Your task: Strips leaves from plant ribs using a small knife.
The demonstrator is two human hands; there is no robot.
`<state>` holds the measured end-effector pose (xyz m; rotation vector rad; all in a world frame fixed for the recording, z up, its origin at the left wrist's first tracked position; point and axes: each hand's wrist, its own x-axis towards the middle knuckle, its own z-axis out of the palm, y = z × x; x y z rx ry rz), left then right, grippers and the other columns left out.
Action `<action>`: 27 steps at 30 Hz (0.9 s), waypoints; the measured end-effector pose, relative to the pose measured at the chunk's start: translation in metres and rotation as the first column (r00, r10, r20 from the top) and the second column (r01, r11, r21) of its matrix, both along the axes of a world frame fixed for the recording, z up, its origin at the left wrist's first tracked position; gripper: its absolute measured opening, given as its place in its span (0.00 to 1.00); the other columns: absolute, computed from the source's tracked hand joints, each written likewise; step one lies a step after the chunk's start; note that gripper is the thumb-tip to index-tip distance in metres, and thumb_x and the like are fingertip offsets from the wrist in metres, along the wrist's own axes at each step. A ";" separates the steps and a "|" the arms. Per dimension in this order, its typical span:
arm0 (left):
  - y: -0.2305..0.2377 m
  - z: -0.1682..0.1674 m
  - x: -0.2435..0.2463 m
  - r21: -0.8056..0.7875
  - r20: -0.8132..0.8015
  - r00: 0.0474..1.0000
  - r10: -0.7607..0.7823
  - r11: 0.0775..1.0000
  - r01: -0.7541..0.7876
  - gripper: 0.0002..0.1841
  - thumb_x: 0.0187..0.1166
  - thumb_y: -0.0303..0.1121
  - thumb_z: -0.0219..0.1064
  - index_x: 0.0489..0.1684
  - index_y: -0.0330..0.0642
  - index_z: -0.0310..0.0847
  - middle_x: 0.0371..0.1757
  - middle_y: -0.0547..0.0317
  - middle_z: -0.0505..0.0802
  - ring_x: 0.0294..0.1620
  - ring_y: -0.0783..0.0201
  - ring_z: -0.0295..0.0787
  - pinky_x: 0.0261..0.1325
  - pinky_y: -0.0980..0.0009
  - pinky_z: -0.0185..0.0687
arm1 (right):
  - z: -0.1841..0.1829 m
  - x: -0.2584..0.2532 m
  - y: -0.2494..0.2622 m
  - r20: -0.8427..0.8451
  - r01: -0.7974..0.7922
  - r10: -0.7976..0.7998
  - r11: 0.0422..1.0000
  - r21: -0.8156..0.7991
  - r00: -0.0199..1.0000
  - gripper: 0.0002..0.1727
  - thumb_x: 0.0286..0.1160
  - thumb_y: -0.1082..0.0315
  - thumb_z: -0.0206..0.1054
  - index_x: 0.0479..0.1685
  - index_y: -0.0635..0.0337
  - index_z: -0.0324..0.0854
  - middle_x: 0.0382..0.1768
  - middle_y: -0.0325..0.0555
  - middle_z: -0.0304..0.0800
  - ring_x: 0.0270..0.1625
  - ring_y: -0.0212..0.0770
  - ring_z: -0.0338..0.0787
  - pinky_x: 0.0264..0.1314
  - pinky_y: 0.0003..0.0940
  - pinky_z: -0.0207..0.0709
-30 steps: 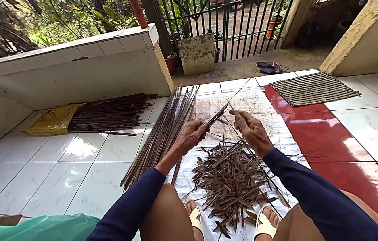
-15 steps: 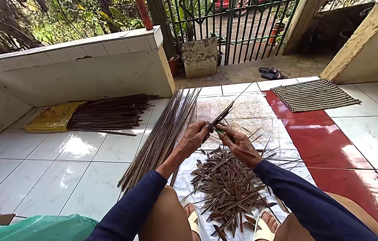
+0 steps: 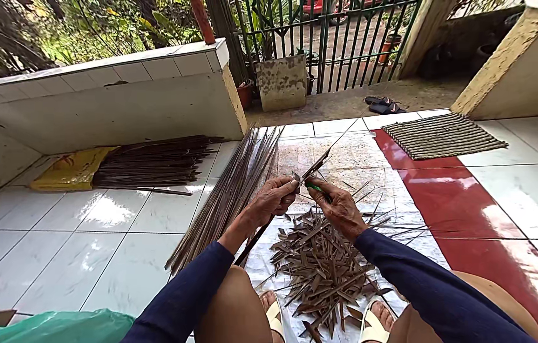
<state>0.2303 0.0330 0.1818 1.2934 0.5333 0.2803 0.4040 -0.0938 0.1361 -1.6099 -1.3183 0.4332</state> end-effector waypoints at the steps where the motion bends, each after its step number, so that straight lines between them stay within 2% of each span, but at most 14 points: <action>1: 0.000 0.000 0.000 0.002 -0.001 1.000 0.000 1.000 0.000 0.14 0.94 0.39 0.53 0.42 0.42 0.79 0.17 0.69 0.68 0.10 0.77 0.56 0.12 0.82 0.50 | -0.001 -0.001 0.000 0.021 0.017 -0.017 1.000 -0.004 1.000 0.22 0.88 0.45 0.59 0.74 0.35 0.84 0.63 0.28 0.92 0.58 0.29 0.90 0.65 0.42 0.82; 2: 0.000 0.000 0.000 0.005 -0.005 1.000 0.002 1.000 -0.002 0.14 0.94 0.39 0.53 0.43 0.42 0.80 0.17 0.69 0.69 0.11 0.77 0.56 0.12 0.82 0.50 | -0.001 -0.001 0.000 0.049 0.037 -0.036 0.999 -0.014 0.998 0.22 0.88 0.44 0.58 0.74 0.33 0.84 0.64 0.28 0.92 0.61 0.29 0.90 0.66 0.44 0.82; 5: -0.001 0.000 0.001 0.040 -0.022 1.000 0.014 0.999 -0.013 0.14 0.94 0.39 0.53 0.46 0.40 0.80 0.17 0.68 0.70 0.11 0.77 0.57 0.13 0.82 0.51 | 0.000 -0.004 0.000 0.128 0.107 -0.101 0.993 -0.043 0.987 0.22 0.88 0.43 0.56 0.75 0.30 0.83 0.61 0.32 0.93 0.58 0.35 0.91 0.62 0.51 0.82; 10: -0.002 -0.002 0.001 0.107 -0.029 0.999 0.033 0.994 -0.030 0.15 0.94 0.39 0.55 0.48 0.38 0.83 0.17 0.65 0.73 0.10 0.76 0.58 0.12 0.82 0.52 | 0.003 -0.007 -0.001 0.214 0.198 -0.185 0.979 -0.040 0.959 0.22 0.89 0.43 0.57 0.73 0.32 0.85 0.53 0.37 0.94 0.52 0.41 0.92 0.56 0.53 0.83; 15: -0.004 0.001 -0.001 0.137 -0.018 1.000 0.017 0.990 -0.014 0.15 0.93 0.38 0.55 0.46 0.37 0.83 0.17 0.64 0.74 0.10 0.76 0.58 0.12 0.82 0.52 | 0.011 0.007 0.000 0.188 0.268 -0.262 0.964 -0.002 0.947 0.22 0.89 0.47 0.59 0.74 0.37 0.85 0.62 0.37 0.93 0.60 0.44 0.92 0.62 0.58 0.82; 17: -0.004 0.002 -0.003 0.148 -0.018 1.000 0.014 0.989 -0.011 0.15 0.93 0.38 0.55 0.45 0.37 0.83 0.17 0.64 0.74 0.10 0.76 0.58 0.13 0.82 0.52 | 0.014 0.016 0.001 0.156 0.274 -0.273 0.962 0.018 0.949 0.21 0.89 0.48 0.59 0.75 0.38 0.84 0.62 0.37 0.93 0.57 0.43 0.93 0.61 0.57 0.82; 21: -0.004 0.004 -0.007 0.151 -0.039 0.999 0.011 0.989 -0.005 0.15 0.94 0.38 0.55 0.45 0.37 0.83 0.17 0.64 0.74 0.10 0.76 0.58 0.12 0.82 0.52 | 0.019 0.036 0.002 0.092 0.326 -0.328 0.945 0.035 0.940 0.21 0.90 0.49 0.58 0.77 0.36 0.83 0.51 0.44 0.95 0.44 0.46 0.91 0.48 0.59 0.81; 23: -0.002 0.002 -0.009 0.135 -0.041 0.999 0.015 0.991 -0.009 0.15 0.94 0.38 0.54 0.46 0.37 0.83 0.18 0.64 0.74 0.10 0.76 0.58 0.12 0.82 0.52 | 0.022 0.049 0.002 0.065 0.370 -0.373 0.928 0.047 0.926 0.22 0.91 0.49 0.57 0.77 0.37 0.82 0.50 0.46 0.95 0.43 0.47 0.92 0.49 0.60 0.81; 25: -0.002 0.001 -0.011 0.130 -0.041 0.999 0.029 0.991 -0.024 0.16 0.95 0.40 0.53 0.48 0.39 0.83 0.18 0.65 0.73 0.11 0.75 0.58 0.13 0.81 0.53 | 0.023 0.058 0.001 0.020 0.379 -0.381 0.922 0.082 0.924 0.22 0.91 0.49 0.56 0.77 0.38 0.82 0.44 0.47 0.93 0.35 0.45 0.86 0.43 0.54 0.78; 27: -0.002 0.002 -0.012 0.156 -0.037 0.999 0.021 0.988 -0.015 0.16 0.94 0.42 0.54 0.51 0.40 0.83 0.19 0.67 0.71 0.11 0.75 0.57 0.13 0.81 0.54 | 0.026 0.054 -0.002 -0.002 0.329 -0.331 0.938 0.107 0.944 0.22 0.91 0.51 0.57 0.78 0.39 0.82 0.41 0.46 0.92 0.31 0.42 0.83 0.38 0.50 0.77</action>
